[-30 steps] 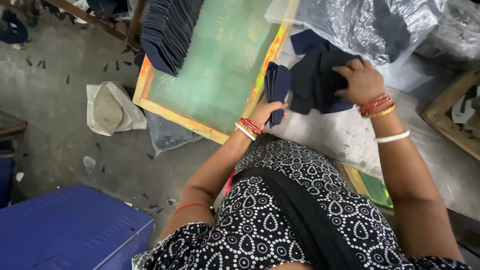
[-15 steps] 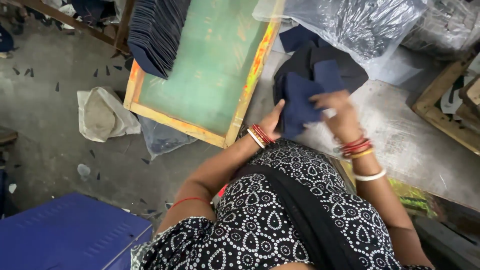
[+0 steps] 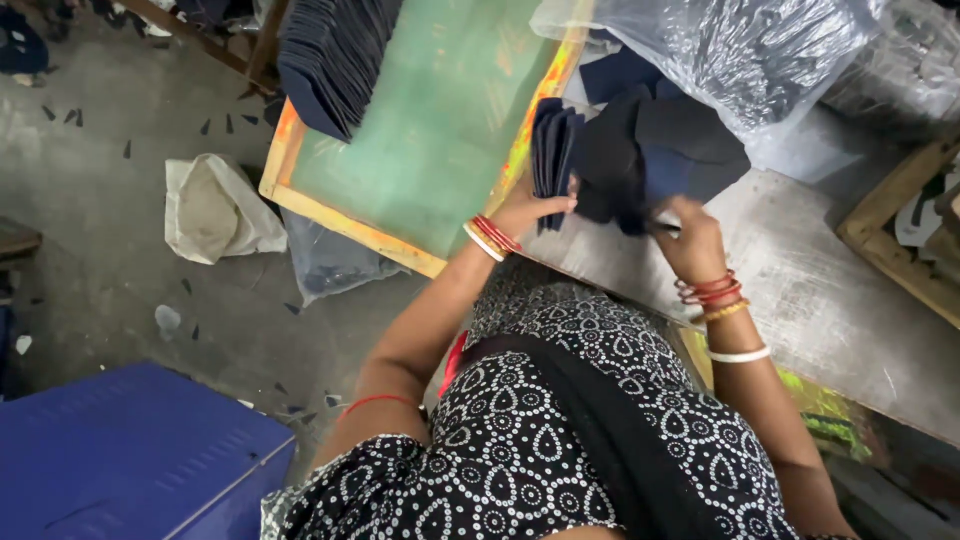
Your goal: The person folds dark blue fabric pieces by hand and stacks them on a green table. They repeatedly pick up pieces, fold them, and add them to a growing pile, occasionally adjusting the stack.
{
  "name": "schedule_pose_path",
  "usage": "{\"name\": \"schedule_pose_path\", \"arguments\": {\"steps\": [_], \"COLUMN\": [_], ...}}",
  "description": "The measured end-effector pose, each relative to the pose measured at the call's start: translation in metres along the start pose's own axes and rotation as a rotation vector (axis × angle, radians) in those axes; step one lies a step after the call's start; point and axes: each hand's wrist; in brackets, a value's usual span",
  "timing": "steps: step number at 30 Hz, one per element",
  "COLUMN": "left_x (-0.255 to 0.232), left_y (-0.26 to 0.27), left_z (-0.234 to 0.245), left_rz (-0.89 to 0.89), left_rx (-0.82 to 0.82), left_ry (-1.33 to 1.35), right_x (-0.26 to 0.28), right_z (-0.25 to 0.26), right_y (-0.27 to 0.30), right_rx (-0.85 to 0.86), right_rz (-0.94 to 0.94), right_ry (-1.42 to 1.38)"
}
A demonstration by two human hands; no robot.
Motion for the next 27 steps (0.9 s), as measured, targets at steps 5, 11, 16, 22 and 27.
{"name": "schedule_pose_path", "arguments": {"steps": [5, 11, 16, 22, 27], "left_x": [0.01, 0.06, 0.045, 0.027, 0.054], "left_y": [0.014, -0.01, 0.014, 0.019, 0.001], "left_z": [-0.01, -0.002, -0.004, -0.005, -0.012], "left_rz": [-0.235, 0.254, 0.218, 0.191, 0.279], "left_rx": [0.117, 0.061, -0.045, -0.036, 0.072], "left_ry": [-0.644, -0.186, 0.013, 0.334, 0.427], "right_x": [0.041, 0.013, -0.068, -0.038, -0.051], "right_z": [0.013, 0.012, 0.011, 0.045, 0.03], "right_y": [-0.031, -0.097, -0.127, -0.107, -0.079], "right_rx": [0.239, 0.338, 0.389, 0.256, 0.003], "right_rz": [0.265, 0.339, 0.219, -0.029, 0.051], "right_ry": [-0.145, 0.116, 0.232, 0.277, 0.168]}}
Point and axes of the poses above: each hand's wrist, its own y-axis away from the middle knuckle, its own z-axis out of the back of the hand, x = y × z, and after that the axes turned 13 degrees about z, right-handed
